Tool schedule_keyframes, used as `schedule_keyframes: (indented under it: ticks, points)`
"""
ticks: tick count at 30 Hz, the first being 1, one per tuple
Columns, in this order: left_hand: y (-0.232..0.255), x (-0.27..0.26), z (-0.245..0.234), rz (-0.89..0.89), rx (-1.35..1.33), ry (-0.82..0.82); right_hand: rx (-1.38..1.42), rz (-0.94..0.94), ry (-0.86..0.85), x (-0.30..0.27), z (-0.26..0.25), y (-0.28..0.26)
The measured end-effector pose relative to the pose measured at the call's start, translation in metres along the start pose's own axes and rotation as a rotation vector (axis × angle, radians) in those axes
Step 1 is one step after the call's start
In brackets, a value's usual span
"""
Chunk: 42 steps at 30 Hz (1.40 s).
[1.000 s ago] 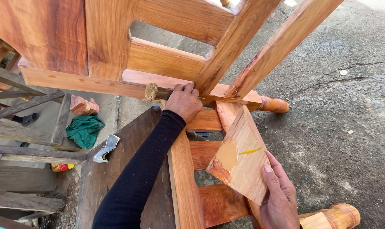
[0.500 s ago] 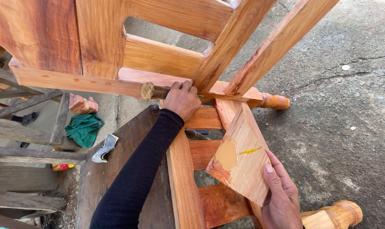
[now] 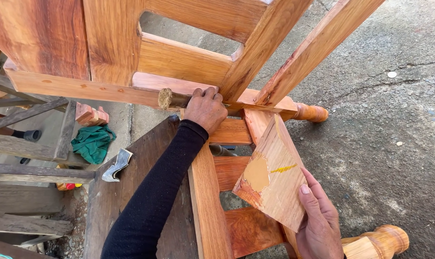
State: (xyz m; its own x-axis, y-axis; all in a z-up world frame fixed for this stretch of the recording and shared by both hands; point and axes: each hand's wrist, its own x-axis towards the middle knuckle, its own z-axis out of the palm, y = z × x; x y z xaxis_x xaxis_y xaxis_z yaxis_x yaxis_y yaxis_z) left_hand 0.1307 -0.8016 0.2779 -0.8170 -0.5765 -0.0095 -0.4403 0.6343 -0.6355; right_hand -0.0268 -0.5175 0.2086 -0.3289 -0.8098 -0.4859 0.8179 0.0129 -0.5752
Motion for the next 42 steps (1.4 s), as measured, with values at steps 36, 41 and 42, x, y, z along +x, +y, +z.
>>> schedule_keyframes:
  ticks: [36, 41, 42]
  points:
    - [0.022, 0.003, -0.012, -0.215, -0.029, -0.129, 0.068, 0.057, -0.041, -0.005, 0.004, -0.003]
    - [0.028, 0.009, -0.015, -0.234, -0.045, -0.174, 0.085, 0.076, -0.022, -0.005, 0.007, -0.005]
    - [0.029, 0.009, -0.015, -0.238, -0.047, -0.181, 0.078, 0.088, -0.007, -0.006, 0.008, -0.005]
